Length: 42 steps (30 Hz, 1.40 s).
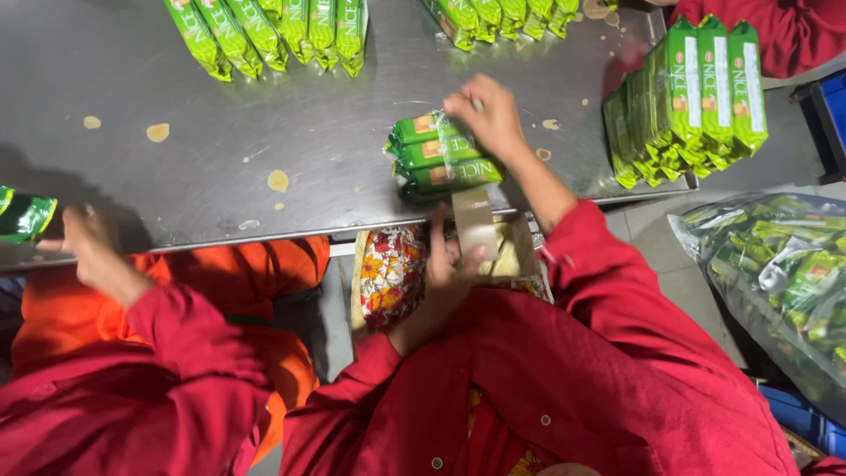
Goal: The person stacks several small green biscuit packages on a metal table and wraps them into bundles with clear adhesive tape.
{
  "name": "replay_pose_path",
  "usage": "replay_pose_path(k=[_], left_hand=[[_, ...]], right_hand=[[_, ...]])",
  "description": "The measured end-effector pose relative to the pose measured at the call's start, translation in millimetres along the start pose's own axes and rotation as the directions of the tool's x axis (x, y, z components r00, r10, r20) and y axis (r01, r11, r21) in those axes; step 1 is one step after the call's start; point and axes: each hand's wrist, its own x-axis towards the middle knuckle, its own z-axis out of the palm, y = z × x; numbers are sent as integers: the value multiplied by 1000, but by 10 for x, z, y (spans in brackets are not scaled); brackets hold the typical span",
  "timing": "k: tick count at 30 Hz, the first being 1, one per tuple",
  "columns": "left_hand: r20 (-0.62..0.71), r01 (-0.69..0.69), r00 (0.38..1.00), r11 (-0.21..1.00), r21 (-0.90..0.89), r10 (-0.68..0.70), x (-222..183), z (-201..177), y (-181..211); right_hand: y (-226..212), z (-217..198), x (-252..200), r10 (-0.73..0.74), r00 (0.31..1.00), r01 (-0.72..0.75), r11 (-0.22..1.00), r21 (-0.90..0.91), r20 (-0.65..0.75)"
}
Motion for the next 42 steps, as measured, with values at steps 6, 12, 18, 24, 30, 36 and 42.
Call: replay_pose_path(k=[6, 12, 18, 24, 30, 36, 42], left_hand=[[105, -20, 994, 999, -30, 23, -181, -167, 14], [288, -485, 814, 319, 814, 504, 658, -553, 516], [356, -381, 924, 252, 890, 143, 1954, -616, 721], [310, -207, 950, 824, 527, 41, 2422, -1294, 42], [-153, 163, 984, 793, 587, -89, 2341, -1575, -286], [6, 390, 920, 914, -114, -392, 1236, -1534, -335], [462, 69, 883, 997, 35, -78, 489, -604, 151]], right_hand=[[630, 403, 534, 332, 670, -546, 826, 138, 664], [263, 389, 460, 277, 704, -113, 953, -282, 654], [-367, -403, -507, 5, 998, -14, 991, -132, -68], [-134, 12, -2368, 239, 924, -291, 946, 142, 299], [-329, -131, -1907, 388, 813, -546, 249, 800, 435], [-813, -673, -288, 166, 986, -75, 533, 843, -17], [77, 611, 392, 350, 935, -350, 888, 298, 54]])
